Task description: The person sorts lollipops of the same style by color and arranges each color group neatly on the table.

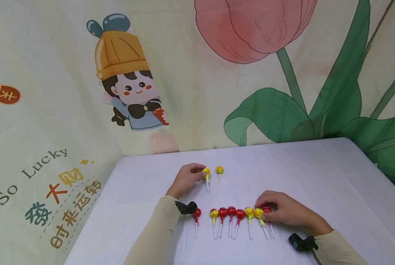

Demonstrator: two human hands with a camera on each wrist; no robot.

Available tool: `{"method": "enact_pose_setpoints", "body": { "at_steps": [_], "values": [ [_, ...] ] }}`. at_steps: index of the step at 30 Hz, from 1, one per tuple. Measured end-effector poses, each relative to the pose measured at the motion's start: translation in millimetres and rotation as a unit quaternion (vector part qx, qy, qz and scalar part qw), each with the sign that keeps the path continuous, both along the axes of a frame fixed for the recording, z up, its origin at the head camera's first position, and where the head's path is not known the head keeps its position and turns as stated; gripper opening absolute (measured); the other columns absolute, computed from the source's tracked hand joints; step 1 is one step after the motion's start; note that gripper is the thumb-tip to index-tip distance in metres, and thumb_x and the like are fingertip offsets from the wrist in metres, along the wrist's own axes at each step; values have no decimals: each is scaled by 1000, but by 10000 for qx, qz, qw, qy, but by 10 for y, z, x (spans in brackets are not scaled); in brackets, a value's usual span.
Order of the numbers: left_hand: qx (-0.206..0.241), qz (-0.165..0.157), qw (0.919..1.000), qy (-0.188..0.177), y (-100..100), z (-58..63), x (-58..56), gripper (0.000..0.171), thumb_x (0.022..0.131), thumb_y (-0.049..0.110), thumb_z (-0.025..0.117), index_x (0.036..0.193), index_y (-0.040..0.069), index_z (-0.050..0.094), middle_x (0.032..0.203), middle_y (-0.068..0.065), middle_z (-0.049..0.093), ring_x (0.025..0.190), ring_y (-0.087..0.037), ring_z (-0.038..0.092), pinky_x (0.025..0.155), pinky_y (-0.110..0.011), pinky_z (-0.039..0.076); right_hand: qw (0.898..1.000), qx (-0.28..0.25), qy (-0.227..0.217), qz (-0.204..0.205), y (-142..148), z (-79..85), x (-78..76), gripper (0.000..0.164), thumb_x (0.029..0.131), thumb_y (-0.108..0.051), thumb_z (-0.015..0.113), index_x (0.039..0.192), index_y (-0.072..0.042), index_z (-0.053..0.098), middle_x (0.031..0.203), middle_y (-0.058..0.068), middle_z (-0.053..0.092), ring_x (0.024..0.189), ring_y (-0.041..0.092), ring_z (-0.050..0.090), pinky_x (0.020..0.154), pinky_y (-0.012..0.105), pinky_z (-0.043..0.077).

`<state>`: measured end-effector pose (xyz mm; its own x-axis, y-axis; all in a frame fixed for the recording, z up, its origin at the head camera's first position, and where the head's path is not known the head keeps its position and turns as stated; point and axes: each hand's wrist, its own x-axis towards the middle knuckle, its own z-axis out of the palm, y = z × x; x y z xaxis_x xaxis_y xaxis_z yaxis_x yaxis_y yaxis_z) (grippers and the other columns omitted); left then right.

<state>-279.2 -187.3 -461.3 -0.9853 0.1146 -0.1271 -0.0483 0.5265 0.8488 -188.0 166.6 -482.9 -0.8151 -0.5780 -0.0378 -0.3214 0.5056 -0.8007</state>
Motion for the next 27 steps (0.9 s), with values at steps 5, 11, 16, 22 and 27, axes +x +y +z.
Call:
{"method": "enact_pose_setpoints", "body": {
  "at_steps": [5,11,16,22,27],
  "values": [
    [-4,94,9999,-103,17,20,-31,26,95,24,71,119,17,71,107,1,70,94,-20,64,84,-36,53,10000,-1,6,19,8,-1,1,17,90,-31,77,106,-31,72,113,-11,62,106,19,54,94,30,49],
    [-64,260,9994,-197,46,25,-55,25,94,24,72,117,18,73,107,2,70,95,-20,63,84,-36,52,10000,30,47,27,3,-17,4,17,90,-33,76,107,-32,72,113,-12,62,106,17,55,94,30,49],
    [-29,321,9993,-171,82,10,-86,24,94,24,71,117,17,73,107,2,70,94,-19,64,84,-36,53,10000,-17,51,64,4,-17,0,17,90,-32,76,107,-31,72,113,-11,62,106,17,55,93,30,49],
    [-83,283,9995,-113,120,-22,-122,25,95,23,70,118,15,73,107,0,69,92,-19,64,85,-36,53,9999,-65,24,72,4,-15,2,16,90,-31,76,106,-32,72,112,-12,62,106,18,55,94,31,49],
    [-188,274,9994,-78,133,-23,-143,23,94,21,71,116,14,74,106,0,70,91,-18,64,84,-36,53,9999,-83,-8,83,4,-12,6,16,90,-31,75,106,-31,72,113,-11,62,105,17,55,94,30,49]
  ]
}}
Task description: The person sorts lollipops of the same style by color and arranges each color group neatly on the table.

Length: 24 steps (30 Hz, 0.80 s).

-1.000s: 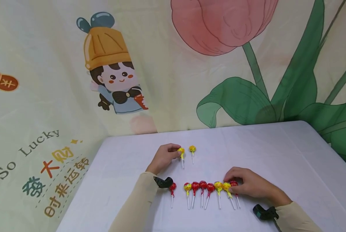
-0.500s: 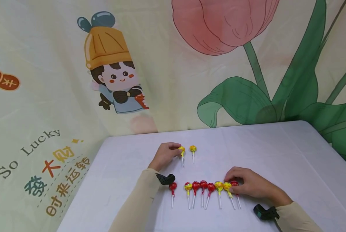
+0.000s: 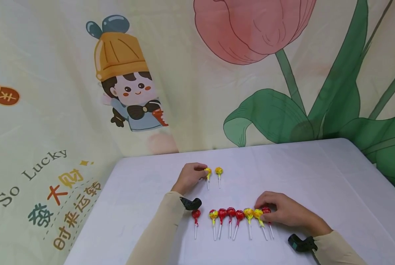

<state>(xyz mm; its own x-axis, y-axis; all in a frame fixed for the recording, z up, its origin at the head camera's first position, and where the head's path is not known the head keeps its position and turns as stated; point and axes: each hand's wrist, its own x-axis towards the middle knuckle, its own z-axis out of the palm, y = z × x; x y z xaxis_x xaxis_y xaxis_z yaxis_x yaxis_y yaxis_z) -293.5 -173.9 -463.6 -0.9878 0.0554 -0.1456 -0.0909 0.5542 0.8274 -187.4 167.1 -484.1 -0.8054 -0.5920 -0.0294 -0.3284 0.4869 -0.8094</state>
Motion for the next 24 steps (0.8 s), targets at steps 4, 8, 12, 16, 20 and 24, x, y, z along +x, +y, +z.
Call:
{"method": "enact_pose_setpoints", "body": {
  "at_steps": [4,8,12,16,20,24],
  "values": [
    [-10,-9,10000,17,3,1,-9,23,93,20,71,115,12,74,106,-1,71,91,-18,64,82,-35,52,10000,-15,-9,26,1,-2,3,16,91,-31,75,106,-31,72,113,-11,62,105,18,55,93,30,49],
    [-75,-57,9999,43,14,6,-17,23,93,19,71,115,12,74,106,-1,71,91,-18,64,81,-34,52,10000,-15,-1,15,3,-4,2,16,90,-31,75,106,-31,72,112,-11,62,105,18,55,93,29,49],
    [-137,-75,9999,26,27,-3,-34,23,94,20,71,115,14,74,107,0,70,93,-18,62,83,-34,51,10000,-7,1,-3,3,-4,1,15,90,-31,76,105,-32,72,112,-12,62,105,18,55,93,29,49],
    [-153,-130,9998,12,45,-13,-42,23,94,19,71,116,14,74,108,-1,70,95,-19,62,87,-37,51,10000,13,5,-21,4,-1,1,15,90,-31,76,104,-33,72,112,-12,62,105,18,54,93,31,49],
    [-94,-120,9999,-55,65,-13,-40,24,94,18,70,118,14,74,108,-1,70,97,-20,62,94,-42,49,10000,45,29,-63,-4,9,4,15,90,-31,76,103,-33,72,111,-13,62,105,18,54,93,32,49],
    [-71,-95,9999,-67,81,-23,-41,25,95,19,69,119,14,73,108,-1,70,96,-20,63,96,-43,48,9999,79,47,-91,-12,20,2,15,89,-32,77,103,-33,72,110,-13,62,104,18,54,93,32,50]
  ]
}}
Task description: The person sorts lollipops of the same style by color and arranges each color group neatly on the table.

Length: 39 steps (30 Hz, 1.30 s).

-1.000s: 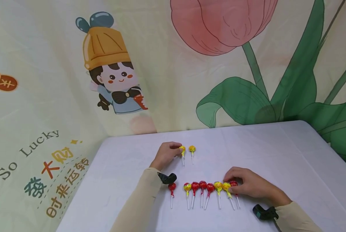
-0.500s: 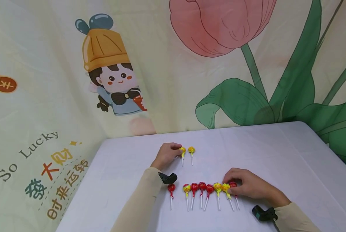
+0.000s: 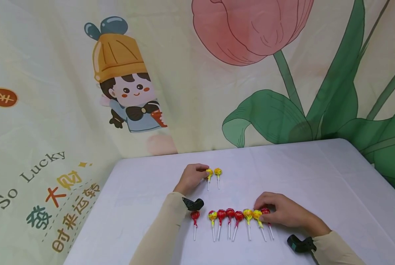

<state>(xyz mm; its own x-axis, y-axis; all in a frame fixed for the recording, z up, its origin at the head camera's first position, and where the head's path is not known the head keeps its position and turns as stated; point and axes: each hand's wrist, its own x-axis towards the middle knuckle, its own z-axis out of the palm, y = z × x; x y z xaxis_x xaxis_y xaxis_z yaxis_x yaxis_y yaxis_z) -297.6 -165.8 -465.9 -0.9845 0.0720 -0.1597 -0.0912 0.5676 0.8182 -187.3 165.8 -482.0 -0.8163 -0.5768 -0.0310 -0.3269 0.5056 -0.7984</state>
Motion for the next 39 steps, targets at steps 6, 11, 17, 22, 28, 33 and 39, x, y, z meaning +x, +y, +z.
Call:
{"method": "enact_pose_setpoints", "body": {
  "at_steps": [6,11,17,22,28,33,39],
  "values": [
    [-66,-1,9999,157,4,-21,0,25,95,20,69,118,14,74,105,0,70,95,-19,63,94,-42,48,10000,-5,21,10,2,-6,-8,15,89,-32,77,104,-33,72,111,-13,61,105,18,54,94,32,50],
    [-80,21,9998,170,13,-44,0,24,96,21,68,119,14,73,105,0,70,95,-19,62,95,-42,48,10000,17,65,21,7,-19,-15,15,89,-32,77,103,-34,72,111,-14,61,105,17,54,93,32,50],
    [-113,47,9997,221,14,-72,-21,23,94,22,70,117,17,74,105,2,70,99,-19,62,99,-44,46,10000,9,93,30,9,-26,-10,16,90,-32,76,104,-33,72,112,-13,61,105,17,55,93,31,50],
    [-60,-6,9996,262,14,-81,-20,23,94,21,70,116,16,74,105,1,70,99,-20,62,98,-45,46,10000,41,80,17,6,-37,-10,16,90,-32,76,105,-32,72,112,-12,61,105,17,55,93,30,50],
    [3,-42,9996,279,25,-95,-22,23,94,22,69,116,16,74,104,2,70,98,-19,62,96,-44,47,9999,119,123,-20,5,-53,-8,16,89,-33,76,104,-34,71,112,-14,62,105,16,55,93,29,50],
    [8,-20,9995,302,29,-103,-25,23,94,23,70,116,16,74,104,2,70,97,-19,62,95,-43,48,9999,128,86,-64,7,-63,-6,16,89,-34,77,104,-34,71,111,-15,62,104,15,56,93,29,50],
    [4,-27,9995,308,20,-112,-31,23,94,25,70,116,17,74,105,2,70,98,-19,61,95,-43,48,9998,134,113,-76,8,-67,-8,15,89,-34,76,103,-34,71,110,-16,62,104,15,55,93,29,50]
  ]
}}
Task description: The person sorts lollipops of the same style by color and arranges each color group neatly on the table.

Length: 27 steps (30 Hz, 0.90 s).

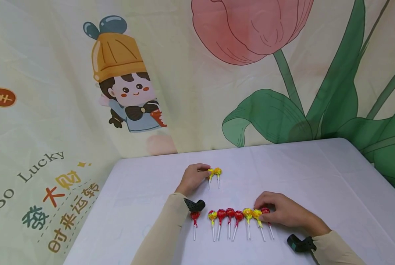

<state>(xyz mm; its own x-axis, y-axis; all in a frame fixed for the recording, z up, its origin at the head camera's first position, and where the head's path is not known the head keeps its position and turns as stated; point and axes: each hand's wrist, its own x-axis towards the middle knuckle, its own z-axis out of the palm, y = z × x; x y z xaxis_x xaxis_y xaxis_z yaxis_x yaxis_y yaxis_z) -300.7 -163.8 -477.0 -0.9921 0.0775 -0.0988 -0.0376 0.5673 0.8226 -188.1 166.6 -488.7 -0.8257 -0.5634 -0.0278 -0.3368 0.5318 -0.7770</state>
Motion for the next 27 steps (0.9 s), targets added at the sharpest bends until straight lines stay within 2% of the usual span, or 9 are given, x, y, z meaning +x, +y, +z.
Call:
{"method": "enact_pose_setpoints", "body": {
  "at_steps": [7,13,22,27],
  "values": [
    [77,-17,9999,-128,-12,12,-14,29,95,25,70,121,14,71,104,1,70,93,-18,64,92,-41,50,10000,-1,-21,-2,-3,3,1,15,89,-34,77,103,-35,71,110,-16,62,104,15,55,94,30,49],
    [205,55,9998,4,6,27,6,31,94,22,70,122,9,70,105,-3,70,90,-17,66,89,-39,51,9999,-71,6,101,4,13,-3,14,90,-33,76,103,-33,71,110,-13,62,103,15,56,93,31,49],
    [386,183,9991,-20,9,23,19,29,96,26,68,120,10,70,101,-2,71,88,-17,67,85,-38,51,9998,-170,-79,44,13,13,-2,15,90,-33,75,105,-31,71,110,-12,63,102,16,56,92,30,49],
    [321,205,9993,-29,1,26,32,26,95,24,68,118,12,71,102,-1,70,88,-16,66,86,-37,51,9997,-240,-60,35,14,6,0,15,91,-32,75,105,-31,71,109,-12,63,101,16,56,91,30,49]
  ]
}}
